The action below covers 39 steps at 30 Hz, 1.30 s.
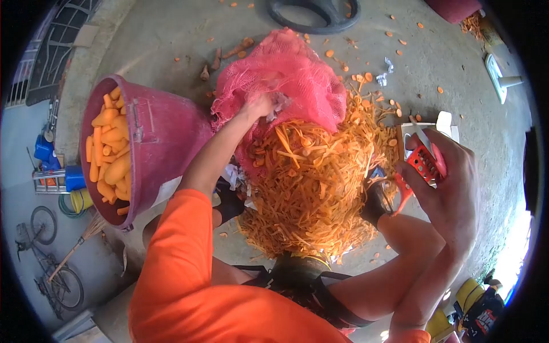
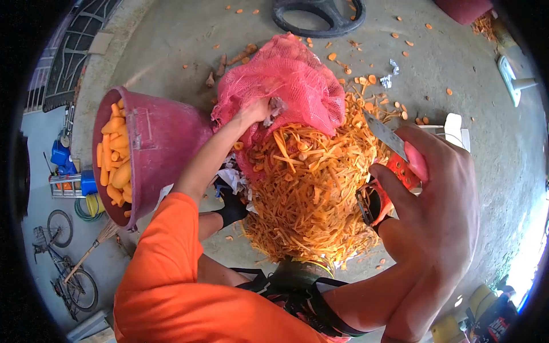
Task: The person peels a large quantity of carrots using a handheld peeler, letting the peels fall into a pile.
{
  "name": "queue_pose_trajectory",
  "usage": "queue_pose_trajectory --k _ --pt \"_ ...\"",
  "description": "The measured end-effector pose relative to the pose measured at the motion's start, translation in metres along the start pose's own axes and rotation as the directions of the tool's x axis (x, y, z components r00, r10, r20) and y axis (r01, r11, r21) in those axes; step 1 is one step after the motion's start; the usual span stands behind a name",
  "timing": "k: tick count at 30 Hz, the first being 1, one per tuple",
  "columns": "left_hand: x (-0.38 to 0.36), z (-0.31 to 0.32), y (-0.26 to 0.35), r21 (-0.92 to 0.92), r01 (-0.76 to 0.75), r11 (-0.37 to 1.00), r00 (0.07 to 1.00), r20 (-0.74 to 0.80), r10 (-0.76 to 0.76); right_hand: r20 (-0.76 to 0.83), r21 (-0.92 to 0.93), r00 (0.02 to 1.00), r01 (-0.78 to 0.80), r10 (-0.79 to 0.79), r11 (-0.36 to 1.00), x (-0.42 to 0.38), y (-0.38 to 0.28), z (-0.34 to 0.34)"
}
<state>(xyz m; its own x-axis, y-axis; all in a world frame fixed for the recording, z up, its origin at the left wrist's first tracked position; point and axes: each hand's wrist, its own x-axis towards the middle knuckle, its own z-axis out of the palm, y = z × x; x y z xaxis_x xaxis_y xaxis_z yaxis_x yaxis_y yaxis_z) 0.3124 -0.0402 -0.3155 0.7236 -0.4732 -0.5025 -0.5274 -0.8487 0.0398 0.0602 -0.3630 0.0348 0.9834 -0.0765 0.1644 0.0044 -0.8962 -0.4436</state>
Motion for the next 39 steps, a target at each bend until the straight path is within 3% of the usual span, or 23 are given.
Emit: queue_pose_trajectory --k 1,2,4,7,9,11,12,13,14,17,19,21,24,27,28,29,31,33,34,35,37,38,39 --pt "-0.007 0.012 -0.011 0.113 0.058 0.992 0.988 -0.15 -0.041 -0.013 0.004 1.0 0.006 -0.006 1.0 -0.002 0.004 -0.003" --pt "-0.022 0.01 -0.021 0.12 0.066 0.991 0.986 -0.157 -0.046 0.067 0.007 0.998 0.017 -0.018 1.0 -0.002 0.008 -0.006" --pt "-0.06 0.003 -0.039 0.025 0.062 0.998 0.966 -0.253 -0.053 0.136 0.02 0.99 0.04 -0.042 0.999 0.0 0.003 -0.012" --pt "-0.136 -0.014 -0.037 -0.146 0.216 0.966 0.946 -0.213 -0.243 0.119 0.065 0.993 0.004 -0.011 0.998 0.0 -0.016 -0.02" --pt "-0.195 -0.034 -0.032 -0.248 0.269 0.931 0.925 -0.201 -0.321 0.221 0.059 0.975 -0.006 -0.007 0.998 0.001 -0.021 -0.017" --pt "-0.245 -0.052 -0.038 -0.757 0.211 0.618 0.952 0.018 -0.304 0.229 0.071 0.97 0.061 -0.075 0.996 -0.003 -0.028 -0.012" --pt "-0.275 -0.063 -0.028 -0.755 0.214 0.62 0.949 0.009 -0.316 0.227 0.057 0.966 0.112 -0.122 0.992 -0.007 -0.034 -0.008" --pt "-0.307 -0.08 -0.013 -0.974 0.156 0.164 0.952 0.105 -0.286 0.218 0.04 0.961 0.166 -0.171 0.985 -0.01 -0.042 -0.005" --pt "-0.335 -0.095 0.0 -0.938 0.084 -0.337 0.965 0.161 -0.208 0.243 -0.01 0.952 0.196 -0.188 0.98 -0.013 -0.052 -0.003" --pt "-0.376 -0.118 0.045 -0.882 -0.102 -0.46 0.978 -0.005 -0.207 0.287 0.112 0.907 0.287 -0.308 0.951 -0.022 -0.076 0.022" --pt "-0.377 -0.121 0.077 -0.888 -0.244 -0.39 0.95 -0.137 -0.282 0.214 0.214 0.874 0.394 -0.437 0.894 -0.025 -0.087 0.049" --pt "-0.372 -0.12 0.101 -0.865 -0.501 0.003 0.792 -0.461 -0.4 0.171 0.272 0.885 0.38 -0.433 0.884 -0.028 -0.108 0.059" --pt "-0.374 -0.123 0.124 -0.791 -0.605 0.087 0.702 -0.583 -0.409 0.039 0.313 0.877 0.445 -0.479 0.839 -0.035 -0.126 0.067" --pt "-0.384 -0.126 0.122 -0.668 -0.701 0.25 0.584 -0.739 -0.337 0.204 0.362 0.898 0.301 -0.39 0.882 -0.026 -0.123 0.086" --pt "-0.389 -0.124 0.119 -0.68 -0.708 0.189 0.617 -0.726 -0.303 0.162 0.186 0.914 0.341 -0.371 0.922 -0.005 -0.089 0.128" --pt "-0.391 -0.121 0.119 -0.691 -0.712 0.126 0.648 -0.716 -0.26 0.279 0.158 0.907 0.28 -0.315 0.947 0.001 -0.074 0.125" --pt "-0.391 -0.132 0.12 -0.629 -0.755 0.184 0.581 -0.773 -0.256 0.209 0.212 0.918 0.294 -0.337 0.932 0.003 -0.067 0.107" --pt "-0.394 -0.136 0.122 -0.692 -0.72 -0.052 0.652 -0.648 -0.393 0.154 0.275 0.939 0.258 -0.307 0.926 -0.006 -0.085 0.079" --pt "-0.388 -0.135 0.118 -0.69 -0.672 -0.271 0.73 -0.552 -0.403 0.093 0.326 0.96 0.221 -0.264 0.919 -0.007 -0.094 0.064" --pt "-0.382 -0.133 0.114 -0.683 -0.678 -0.271 0.722 -0.552 -0.417 0.098 0.325 0.956 0.233 -0.278 0.917 -0.008 -0.102 0.063" --pt "-0.375 -0.128 0.111 -0.588 -0.425 -0.689 0.905 -0.269 -0.329 -0.238 0.669 0.893 0.436 -0.382 0.602 -0.02 -0.119 0.069" --pt "-0.373 -0.125 0.112 -0.598 -0.385 -0.703 0.922 -0.276 -0.27 -0.129 0.854 0.942 0.265 -0.311 0.447 -0.028 -0.127 0.074" --pt "-0.372 -0.124 0.117 -0.599 -0.374 -0.708 0.927 -0.267 -0.264 -0.122 0.855 0.945 0.255 -0.302 0.452 -0.034 -0.136 0.069"
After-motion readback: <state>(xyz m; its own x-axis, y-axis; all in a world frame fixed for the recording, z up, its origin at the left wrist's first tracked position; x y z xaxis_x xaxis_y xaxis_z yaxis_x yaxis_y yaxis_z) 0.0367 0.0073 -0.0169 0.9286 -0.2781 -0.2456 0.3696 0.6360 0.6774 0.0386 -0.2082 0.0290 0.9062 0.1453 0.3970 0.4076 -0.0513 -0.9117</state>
